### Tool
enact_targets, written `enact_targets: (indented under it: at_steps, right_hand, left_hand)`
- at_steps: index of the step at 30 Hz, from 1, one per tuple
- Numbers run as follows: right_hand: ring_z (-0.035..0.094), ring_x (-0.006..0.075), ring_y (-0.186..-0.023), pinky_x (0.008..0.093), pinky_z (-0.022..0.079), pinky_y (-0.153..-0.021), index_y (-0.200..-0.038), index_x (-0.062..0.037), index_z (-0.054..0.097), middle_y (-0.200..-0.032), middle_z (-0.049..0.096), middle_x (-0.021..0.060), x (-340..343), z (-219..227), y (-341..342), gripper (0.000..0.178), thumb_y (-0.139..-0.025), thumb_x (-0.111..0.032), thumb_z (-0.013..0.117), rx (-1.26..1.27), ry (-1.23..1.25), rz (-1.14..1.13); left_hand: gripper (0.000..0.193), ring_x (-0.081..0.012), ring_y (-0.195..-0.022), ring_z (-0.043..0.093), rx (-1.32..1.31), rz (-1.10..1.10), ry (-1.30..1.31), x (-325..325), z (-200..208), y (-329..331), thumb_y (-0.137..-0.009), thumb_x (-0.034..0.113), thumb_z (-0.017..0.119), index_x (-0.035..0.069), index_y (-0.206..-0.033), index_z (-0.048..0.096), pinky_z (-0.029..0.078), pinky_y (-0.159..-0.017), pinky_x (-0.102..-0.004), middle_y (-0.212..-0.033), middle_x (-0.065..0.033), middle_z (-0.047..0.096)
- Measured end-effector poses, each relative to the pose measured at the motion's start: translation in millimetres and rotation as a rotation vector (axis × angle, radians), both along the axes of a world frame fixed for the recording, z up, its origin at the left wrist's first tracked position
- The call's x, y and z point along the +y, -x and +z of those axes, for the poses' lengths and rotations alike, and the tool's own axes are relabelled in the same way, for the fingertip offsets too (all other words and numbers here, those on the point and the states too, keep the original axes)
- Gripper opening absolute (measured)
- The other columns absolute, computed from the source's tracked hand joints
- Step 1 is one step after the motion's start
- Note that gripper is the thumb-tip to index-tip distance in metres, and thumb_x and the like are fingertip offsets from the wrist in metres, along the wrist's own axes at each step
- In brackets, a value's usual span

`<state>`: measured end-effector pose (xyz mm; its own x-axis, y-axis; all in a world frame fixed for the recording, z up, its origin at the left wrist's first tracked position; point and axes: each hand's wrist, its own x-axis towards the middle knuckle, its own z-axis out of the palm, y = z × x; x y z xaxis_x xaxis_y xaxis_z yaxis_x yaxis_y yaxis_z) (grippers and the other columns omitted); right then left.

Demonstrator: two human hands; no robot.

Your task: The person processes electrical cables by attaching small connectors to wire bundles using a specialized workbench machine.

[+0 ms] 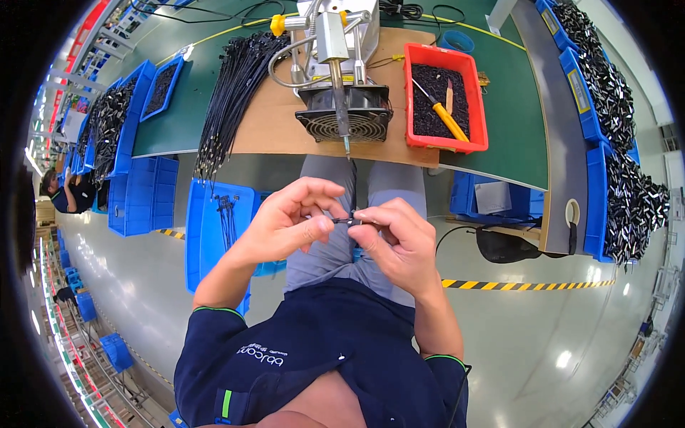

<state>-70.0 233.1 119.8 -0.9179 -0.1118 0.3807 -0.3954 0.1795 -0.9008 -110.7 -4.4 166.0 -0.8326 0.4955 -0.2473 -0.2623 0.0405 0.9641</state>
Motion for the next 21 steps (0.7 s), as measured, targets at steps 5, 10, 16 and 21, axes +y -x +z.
enact_targets:
  at_steps: [5,10,16,21]
  right_hand:
    - [0.050,0.0025,-0.066,0.0200,0.037,-0.055,-0.110,0.0014,0.076,-0.091,0.067,0.0024,-6.0,-6.1,1.6,0.021,-0.093,-0.004,0.085,-0.087,0.127,-0.054]
    - [0.046,0.0017,-0.065,0.0194,0.035,-0.055,-0.112,0.0026,0.075,-0.091,0.064,0.0014,-7.3,-10.4,2.0,0.018,-0.095,0.001,0.080,-0.085,0.135,-0.078]
    - [0.045,0.0015,-0.066,0.0195,0.035,-0.056,-0.116,0.0030,0.074,-0.093,0.064,0.0007,-7.1,-17.8,0.8,0.020,-0.096,0.005,0.076,-0.114,0.178,-0.098]
    - [0.043,0.0016,-0.067,0.0194,0.034,-0.057,-0.118,0.0034,0.074,-0.093,0.064,0.0002,-7.2,-24.8,0.1,0.021,-0.096,0.004,0.075,-0.134,0.242,-0.122]
  left_hand:
    - [0.027,-0.0099,-0.071,0.064,0.568,0.064,0.175,4.2,-25.3,-5.7,-0.094,0.013,0.084,0.002,-0.116,0.075,0.048,-0.058,-0.0271,-0.100,-0.0055,0.074]
    - [0.018,-0.0107,-0.064,0.056,0.655,0.141,0.227,16.6,-24.1,-5.4,-0.092,0.010,0.085,0.001,-0.106,0.077,0.044,-0.057,-0.0277,-0.090,-0.0057,0.069]
    - [0.012,-0.0054,-0.063,0.047,0.553,0.092,0.248,22.7,-25.4,-0.6,-0.093,0.003,0.081,-0.001,-0.103,0.075,0.037,-0.057,-0.0241,-0.089,-0.0023,0.066]
    - [0.011,-0.0035,-0.062,0.044,0.484,0.139,0.207,33.2,-28.7,0.3,-0.092,0.005,0.079,0.000,-0.099,0.072,0.034,-0.055,-0.0244,-0.082,0.0000,0.063]
